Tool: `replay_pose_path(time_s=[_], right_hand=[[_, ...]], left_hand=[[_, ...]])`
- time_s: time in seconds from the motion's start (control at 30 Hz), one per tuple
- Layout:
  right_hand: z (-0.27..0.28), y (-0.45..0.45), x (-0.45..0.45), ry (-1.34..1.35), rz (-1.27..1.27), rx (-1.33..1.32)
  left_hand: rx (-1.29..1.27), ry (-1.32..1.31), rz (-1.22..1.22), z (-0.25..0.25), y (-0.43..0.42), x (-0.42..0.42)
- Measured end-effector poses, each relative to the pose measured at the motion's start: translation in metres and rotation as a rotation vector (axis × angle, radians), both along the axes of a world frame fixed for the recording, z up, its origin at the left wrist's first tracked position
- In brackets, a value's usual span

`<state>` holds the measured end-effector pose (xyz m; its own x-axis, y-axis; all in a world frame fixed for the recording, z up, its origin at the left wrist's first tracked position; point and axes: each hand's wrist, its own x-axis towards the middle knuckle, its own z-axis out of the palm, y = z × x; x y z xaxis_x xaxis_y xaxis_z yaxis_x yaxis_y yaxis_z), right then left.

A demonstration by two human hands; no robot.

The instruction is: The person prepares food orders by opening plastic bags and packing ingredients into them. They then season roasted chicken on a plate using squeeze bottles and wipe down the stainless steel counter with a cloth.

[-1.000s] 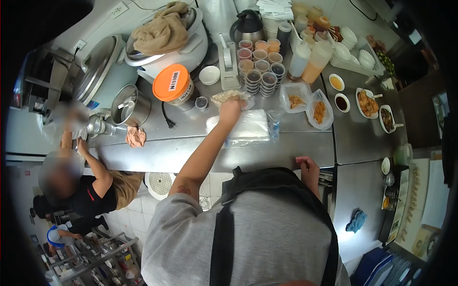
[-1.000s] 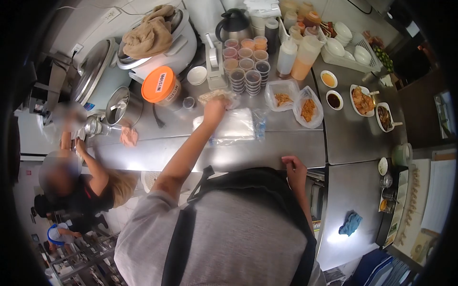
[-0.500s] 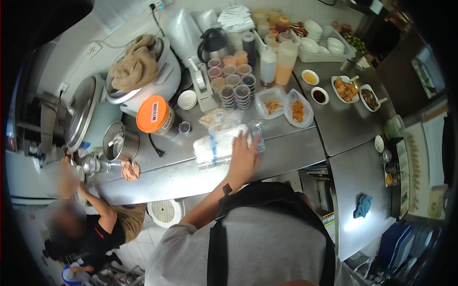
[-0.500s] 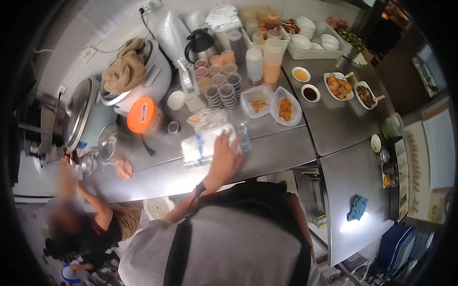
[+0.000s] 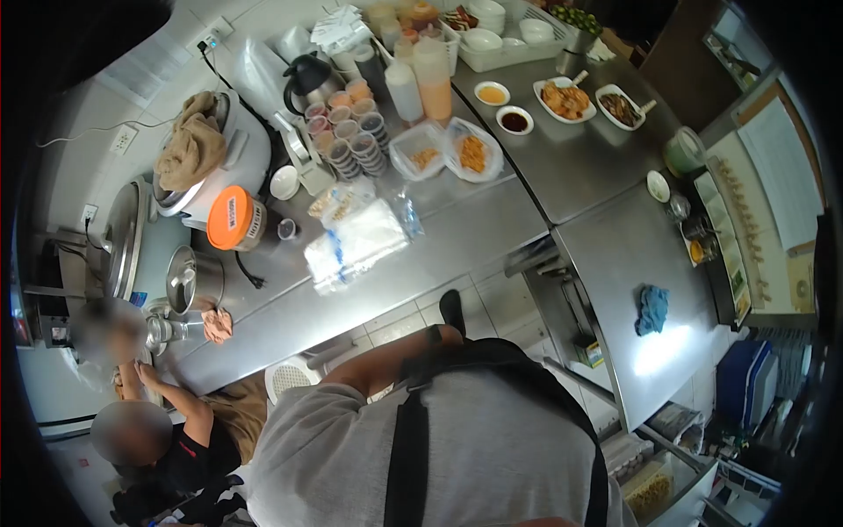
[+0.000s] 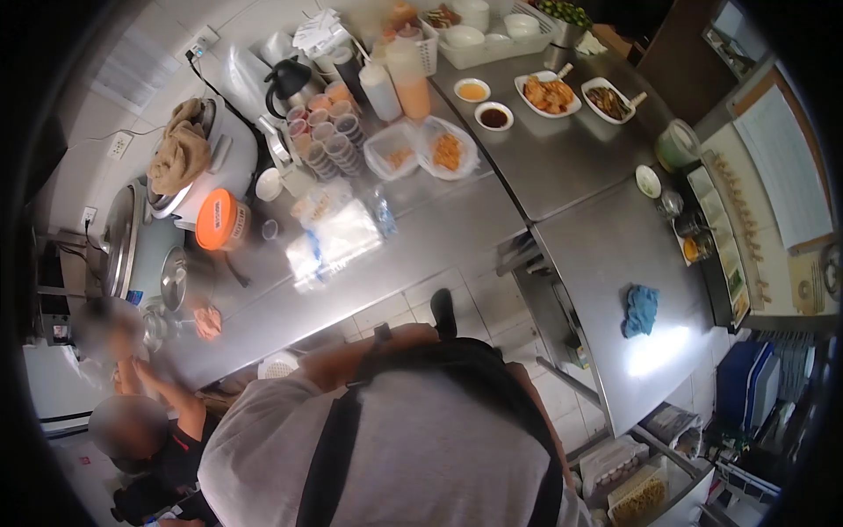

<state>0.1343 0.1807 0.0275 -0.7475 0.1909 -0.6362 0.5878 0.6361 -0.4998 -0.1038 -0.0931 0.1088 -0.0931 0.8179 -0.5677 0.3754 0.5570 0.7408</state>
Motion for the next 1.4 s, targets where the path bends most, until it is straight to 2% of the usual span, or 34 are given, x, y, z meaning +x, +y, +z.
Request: replay_pose_path(time_s=[0.1, 0.2, 0.27, 0.3, 0.37, 0.4, 0.5, 0.6, 0.7, 0.73, 0.77, 0.8, 0.83, 0.9, 0.93, 0.97, 1.07, 1.13, 1.17, 1.27, 1.3, 1.33, 1.37, 1.4], right_hand=[[0.027, 0.0, 0.021, 0.08, -0.113, -0.023], [0.04, 0.002, 0.036, 0.148, -0.159, -0.036], [0.043, 0.003, 0.044, 0.181, -0.167, -0.037], [0.042, 0.004, 0.049, 0.192, -0.165, -0.036], [0.04, 0.002, 0.053, 0.214, -0.149, -0.038], [0.039, 0.001, 0.055, 0.221, -0.135, -0.041], [0.036, -0.003, 0.059, 0.223, -0.06, -0.048], [0.032, -0.007, 0.071, 0.215, 0.07, -0.055], [0.031, 0.017, 0.074, 0.3, 0.229, -0.06], [0.027, 0.046, 0.069, 0.305, 0.162, -0.163], [0.022, 0.081, 0.054, 0.07, -0.277, -0.587], [0.052, 0.113, 0.043, 0.263, -0.252, -0.361], [0.125, 0.11, 0.005, 0.447, -0.402, 0.172], [0.147, 0.168, -0.013, 0.72, -0.539, 0.555], [0.149, 0.184, -0.025, 0.75, -0.419, 0.97], [0.138, 0.197, -0.033, 0.763, -0.346, 1.177], [0.056, 0.274, -0.039, 0.668, -0.502, 0.864], [0.076, 0.271, -0.078, 0.568, -0.467, 0.783], [0.082, 0.256, -0.105, 0.713, -0.412, 0.8], [0.104, 0.204, -0.215, 0.628, -0.306, 0.272], [0.13, 0.145, -0.249, 0.699, -0.29, 0.35], [0.153, 0.102, -0.279, 0.732, -0.208, 0.286], [0.15, 0.074, -0.305, 0.665, -0.178, 0.231], [0.125, 0.056, -0.33, 0.674, -0.022, 0.424]], left_hand=[[-0.202, 0.036, -0.072, -0.038, 0.013, 0.036], [-0.199, 0.297, -0.259, -0.115, 0.027, 0.084], [-0.181, 0.387, -0.296, -0.143, 0.032, 0.109], [-0.165, 0.394, -0.285, -0.145, 0.035, 0.115], [-0.091, 0.214, -0.163, -0.15, 0.025, 0.118], [-0.053, 0.128, -0.095, -0.147, 0.017, 0.118], [0.002, 0.077, 0.364, -0.131, 0.004, 0.138], [-0.178, 0.111, 0.273, -0.026, 0.016, 0.132], [-0.179, 0.174, 0.347, -0.023, 0.015, 0.13], [-0.18, 0.209, 0.37, -0.022, 0.014, 0.128], [-0.184, 0.239, 0.392, -0.019, 0.014, 0.126], [-0.18, 0.271, 0.412, -0.018, 0.016, 0.121], [-0.167, 0.269, 0.413, -0.017, 0.017, 0.114], [-0.138, 0.262, 0.427, -0.016, 0.019, 0.101], [-0.136, 0.265, 0.443, -0.013, 0.022, 0.095], [-0.139, 0.269, 0.466, -0.009, 0.023, 0.089], [-0.122, 0.195, 0.471, -0.024, 0.015, 0.064], [-0.133, 0.168, 0.525, -0.016, 0.01, 0.054], [-0.077, 0.188, 0.446, -0.03, 0.003, 0.047], [-0.177, 0.098, 0.598, -0.021, -0.003, 0.036], [-0.203, 0.069, 0.624, -0.02, 0.0, 0.029], [-0.195, 0.098, 0.503, -0.024, -0.002, 0.021], [-0.185, 0.128, 0.386, -0.029, -0.007, 0.013], [-0.176, 0.157, 0.275, -0.034, -0.011, 0.007]])
